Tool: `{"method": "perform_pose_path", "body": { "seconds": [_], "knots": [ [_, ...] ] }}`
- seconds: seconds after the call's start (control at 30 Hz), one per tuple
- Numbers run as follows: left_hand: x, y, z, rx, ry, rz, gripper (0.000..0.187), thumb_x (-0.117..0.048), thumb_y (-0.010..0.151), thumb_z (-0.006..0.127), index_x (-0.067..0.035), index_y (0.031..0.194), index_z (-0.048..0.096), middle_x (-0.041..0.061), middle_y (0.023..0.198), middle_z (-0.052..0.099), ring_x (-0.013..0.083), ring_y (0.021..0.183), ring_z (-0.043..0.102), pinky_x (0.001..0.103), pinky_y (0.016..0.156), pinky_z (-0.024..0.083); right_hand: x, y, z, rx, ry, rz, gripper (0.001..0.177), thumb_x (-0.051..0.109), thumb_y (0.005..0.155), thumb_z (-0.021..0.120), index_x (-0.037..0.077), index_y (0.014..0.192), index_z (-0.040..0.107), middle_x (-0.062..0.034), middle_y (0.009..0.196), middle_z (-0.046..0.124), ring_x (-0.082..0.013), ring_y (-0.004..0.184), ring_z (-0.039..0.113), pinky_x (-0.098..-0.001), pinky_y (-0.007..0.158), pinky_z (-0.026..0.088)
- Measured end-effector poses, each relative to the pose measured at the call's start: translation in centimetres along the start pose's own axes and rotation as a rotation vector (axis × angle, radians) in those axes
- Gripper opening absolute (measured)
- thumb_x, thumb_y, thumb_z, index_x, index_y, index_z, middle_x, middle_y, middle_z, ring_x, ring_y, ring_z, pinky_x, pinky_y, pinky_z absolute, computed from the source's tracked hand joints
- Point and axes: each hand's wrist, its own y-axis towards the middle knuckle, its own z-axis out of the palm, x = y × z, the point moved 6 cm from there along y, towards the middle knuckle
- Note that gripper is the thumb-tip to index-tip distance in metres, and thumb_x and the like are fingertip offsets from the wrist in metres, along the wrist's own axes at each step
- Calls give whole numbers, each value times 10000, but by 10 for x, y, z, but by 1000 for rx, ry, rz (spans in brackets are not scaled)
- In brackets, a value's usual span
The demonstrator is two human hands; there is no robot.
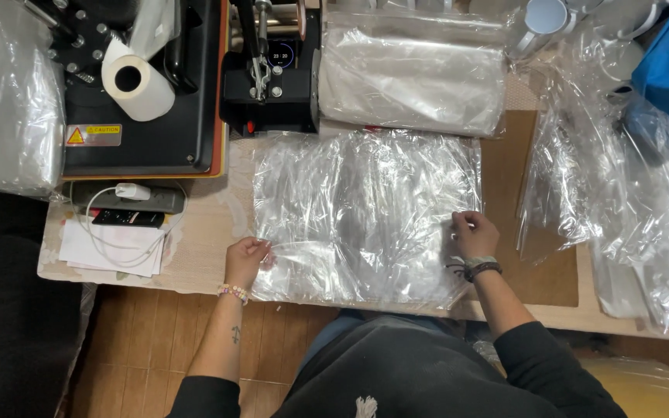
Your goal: Preparing and organizing plastic bags by smoothing them out and stacking them on a table.
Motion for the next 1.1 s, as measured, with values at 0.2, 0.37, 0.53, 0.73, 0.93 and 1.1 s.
{"method": "perform_pose_path", "body": {
  "seconds": [0.2,0.37,0.53,0.73,0.93,1.1],
  "knots": [
    [3,-9,8,-10,-59,87,155,-46,938,701,61,1005,611,261,858,722,286,744,738,354,661,642,13,-10,-15,-169,11,-128,151,169,1063,633,24,1047,674,-186,885,679,-317,699,673,-428,593,549],
    [-11,-3,18,45,-53,85,350,10,842,770,43,1128,572,220,947,711,262,791,723,367,678,650,12,2,-9,-92,-223,-41,170,260,993,717,97,1034,740,-133,873,726,-325,845,703,-448,716,555],
    [-27,20,31,19,-40,145,424,0,852,784,-16,1138,472,186,1025,692,256,867,722,318,689,654,10,7,-6,-50,-311,44,217,297,975,726,102,1062,761,-137,962,738,-333,955,701,-443,787,561],
    [-63,3,50,83,171,162,459,110,859,640,-140,1242,680,80,820,665,120,675,624,194,541,551,15,-1,-4,-35,-315,71,205,287,962,730,100,1040,764,-118,957,747,-317,961,712,-430,785,562],
    [-82,-8,57,54,386,323,742,149,878,569,-123,1553,423,170,1558,443,278,1404,437,390,1134,370,26,-5,4,-25,-344,35,233,269,985,688,59,1066,744,-187,1007,737,-399,1040,679,-482,846,547],
    [-56,20,47,62,407,297,783,136,851,630,-128,1555,413,173,1574,410,320,1458,374,397,1193,313,35,-10,4,-34,-327,44,217,269,992,690,68,1054,743,-170,991,737,-377,1020,687,-459,831,547]
  ]
}}
